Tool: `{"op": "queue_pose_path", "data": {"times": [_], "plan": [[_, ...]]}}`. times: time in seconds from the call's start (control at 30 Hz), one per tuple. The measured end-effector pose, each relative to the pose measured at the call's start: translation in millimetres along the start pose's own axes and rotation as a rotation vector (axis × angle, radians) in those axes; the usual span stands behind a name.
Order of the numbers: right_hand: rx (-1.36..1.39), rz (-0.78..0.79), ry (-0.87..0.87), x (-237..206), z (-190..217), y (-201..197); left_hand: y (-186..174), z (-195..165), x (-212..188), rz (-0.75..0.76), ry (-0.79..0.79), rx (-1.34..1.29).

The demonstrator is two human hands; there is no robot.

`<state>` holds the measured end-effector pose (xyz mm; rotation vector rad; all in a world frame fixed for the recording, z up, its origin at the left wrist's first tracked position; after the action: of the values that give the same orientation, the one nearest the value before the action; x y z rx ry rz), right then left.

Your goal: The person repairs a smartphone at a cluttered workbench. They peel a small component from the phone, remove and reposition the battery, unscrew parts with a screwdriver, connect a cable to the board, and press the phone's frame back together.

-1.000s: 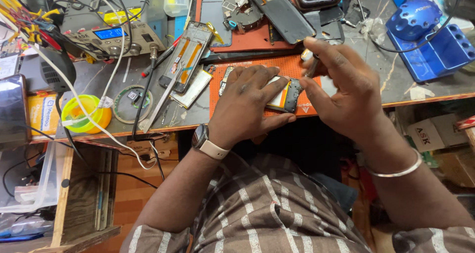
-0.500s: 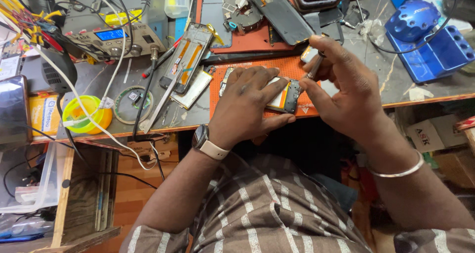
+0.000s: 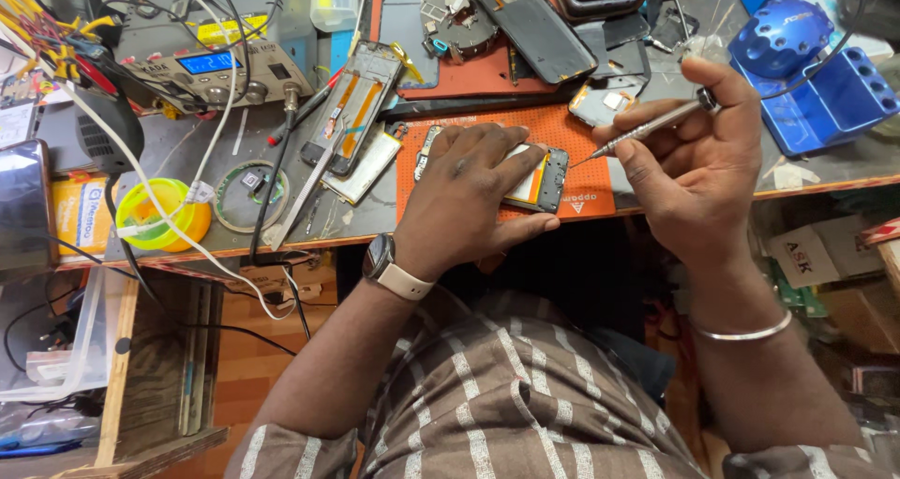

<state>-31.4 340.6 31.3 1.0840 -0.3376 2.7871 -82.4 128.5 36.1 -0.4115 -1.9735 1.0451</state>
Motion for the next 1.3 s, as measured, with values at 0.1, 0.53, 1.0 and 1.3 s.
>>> {"op": "queue_pose_path", "data": {"times": [0.1, 0.53, 1.0, 1.3], "plan": [[0.055, -0.039, 0.003, -8.1, -8.0, -3.2, 1.9, 0.0, 0.7, 0.013, -0.003, -0.01], [0.204, -0.058, -0.023, 9.4, -29.6, 12.3, 12.4, -1.5, 6.4, 0.066, 0.047, 0.06], [0.119, -0.072, 0.08, -23.0, -16.4, -10.8, 17.2, -1.3, 8.3, 0.05, -0.008, 0.121], [0.085, -0.074, 0.052, -24.2, -14.2, -10.3, 16.5, -3.9, 7.9, 0.048, 0.01, 0.086]]}}
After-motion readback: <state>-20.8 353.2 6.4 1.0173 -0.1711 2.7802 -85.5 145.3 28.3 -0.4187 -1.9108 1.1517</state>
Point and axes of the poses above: each hand's wrist, its own x-axis towards the middle knuckle, its own y-axis out of the palm, z = x × y, the point moved 5 cm from there along x, towards the middle knuckle, and after that the axes turned 6 degrees about -y, right-handed, at the moved point
